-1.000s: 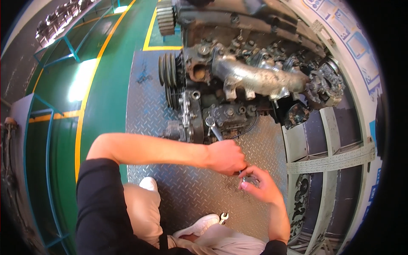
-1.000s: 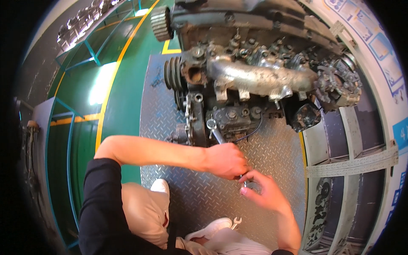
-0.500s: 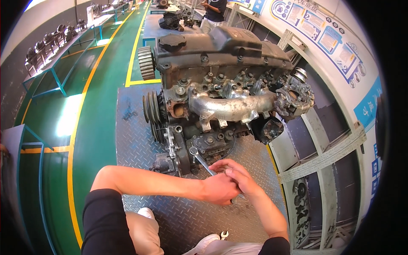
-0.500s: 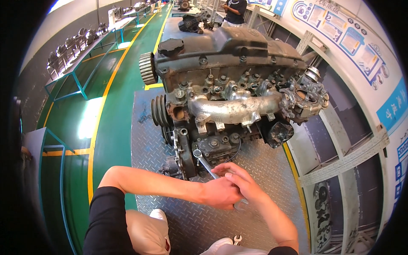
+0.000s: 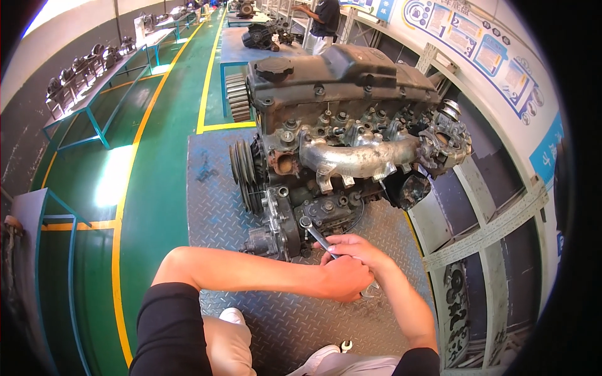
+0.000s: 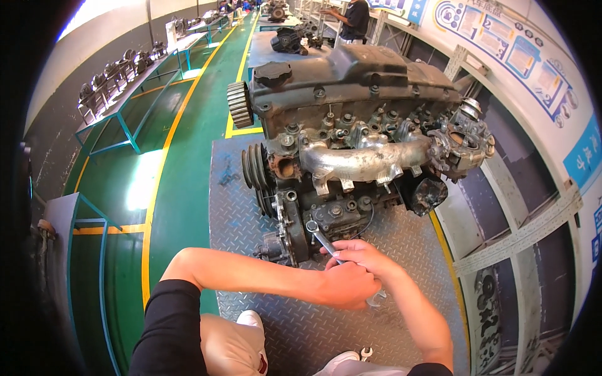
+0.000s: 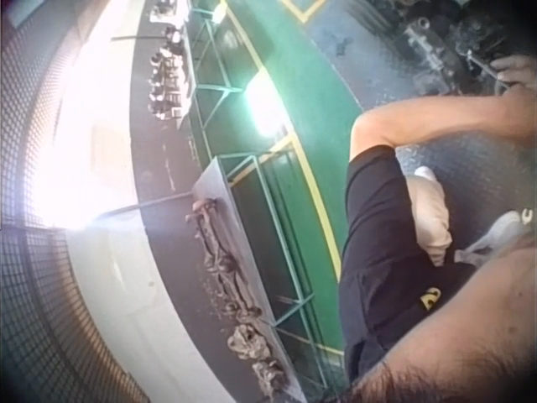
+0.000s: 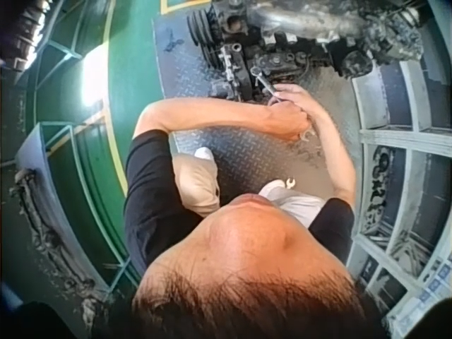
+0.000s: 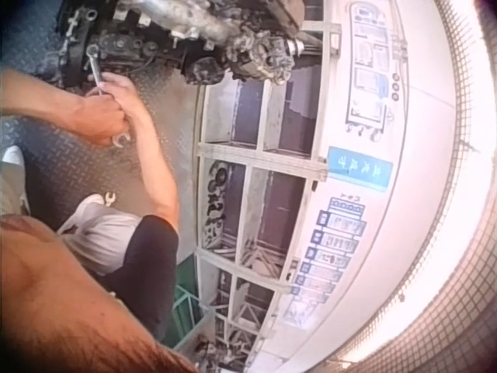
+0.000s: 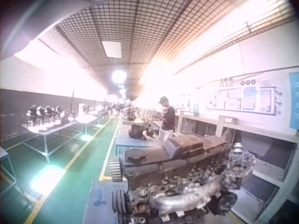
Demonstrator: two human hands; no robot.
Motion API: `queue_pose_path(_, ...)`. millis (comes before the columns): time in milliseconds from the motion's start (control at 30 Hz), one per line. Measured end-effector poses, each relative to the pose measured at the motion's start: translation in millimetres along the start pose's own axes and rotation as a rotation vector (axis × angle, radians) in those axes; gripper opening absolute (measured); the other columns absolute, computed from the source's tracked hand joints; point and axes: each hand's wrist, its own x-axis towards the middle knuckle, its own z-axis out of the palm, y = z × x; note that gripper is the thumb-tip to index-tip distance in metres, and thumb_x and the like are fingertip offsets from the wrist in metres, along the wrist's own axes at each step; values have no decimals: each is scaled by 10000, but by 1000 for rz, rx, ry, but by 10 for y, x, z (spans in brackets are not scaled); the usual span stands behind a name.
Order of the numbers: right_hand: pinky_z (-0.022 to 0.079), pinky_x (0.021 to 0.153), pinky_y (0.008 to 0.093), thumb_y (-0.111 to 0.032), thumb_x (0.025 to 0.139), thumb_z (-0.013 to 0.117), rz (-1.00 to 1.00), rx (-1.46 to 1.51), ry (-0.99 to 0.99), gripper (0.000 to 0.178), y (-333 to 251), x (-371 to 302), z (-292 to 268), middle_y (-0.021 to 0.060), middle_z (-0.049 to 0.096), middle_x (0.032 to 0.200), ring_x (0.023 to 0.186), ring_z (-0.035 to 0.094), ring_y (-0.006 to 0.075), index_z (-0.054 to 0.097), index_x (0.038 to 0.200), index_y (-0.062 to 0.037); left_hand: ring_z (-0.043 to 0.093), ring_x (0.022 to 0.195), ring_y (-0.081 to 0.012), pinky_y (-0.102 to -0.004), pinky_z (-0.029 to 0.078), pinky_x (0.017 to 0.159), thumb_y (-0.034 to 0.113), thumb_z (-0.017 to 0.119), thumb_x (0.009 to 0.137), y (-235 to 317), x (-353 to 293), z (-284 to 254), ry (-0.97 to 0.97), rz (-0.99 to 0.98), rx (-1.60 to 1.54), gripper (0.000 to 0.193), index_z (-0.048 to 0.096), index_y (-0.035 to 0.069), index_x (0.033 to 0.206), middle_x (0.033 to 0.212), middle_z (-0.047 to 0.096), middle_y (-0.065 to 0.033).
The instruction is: The person unscrews bolts and nuts from an engine component using a wrench and a socket wrench.
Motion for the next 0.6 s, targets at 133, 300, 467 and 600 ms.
queue_pose_path(133,490,800,237,-115,938,563,19,47,-18,363,41,-5,-8,39,676,926,840,615,86,592,1290,-33,669,588,-294,-404,499,484,290,691,757,17,-14,-18,0,-25,-27,311,678,-15,817,682,681,-160)
queue_pose_path(300,473,785,222,-135,938,571,17,-20,82,301,-5,-43,69,0,666,911,832,593,61,663,1213,-54,687,676,-316,-440,525,529,293,699,768,34,-21,-82,-53,-60,-59,324,684,-13,871,744,692,-169)
queue_pose_path(467,471,782,222,-152,940,572,9,-59,107,270,62,-13,-8,-8,666,909,835,588,54,698,1161,-64,695,763,-328,-467,538,561,310,707,773,34,8,-97,-77,-94,-91,348,680,-9,910,799,694,-172)
queue_pose_path(600,473,779,229,-178,953,550,-13,-74,61,278,46,8,25,1,671,912,838,598,73,700,1156,-62,694,778,-339,-456,548,606,313,704,777,21,-20,-113,-105,-87,-95,348,674,-6,911,810,691,-167)
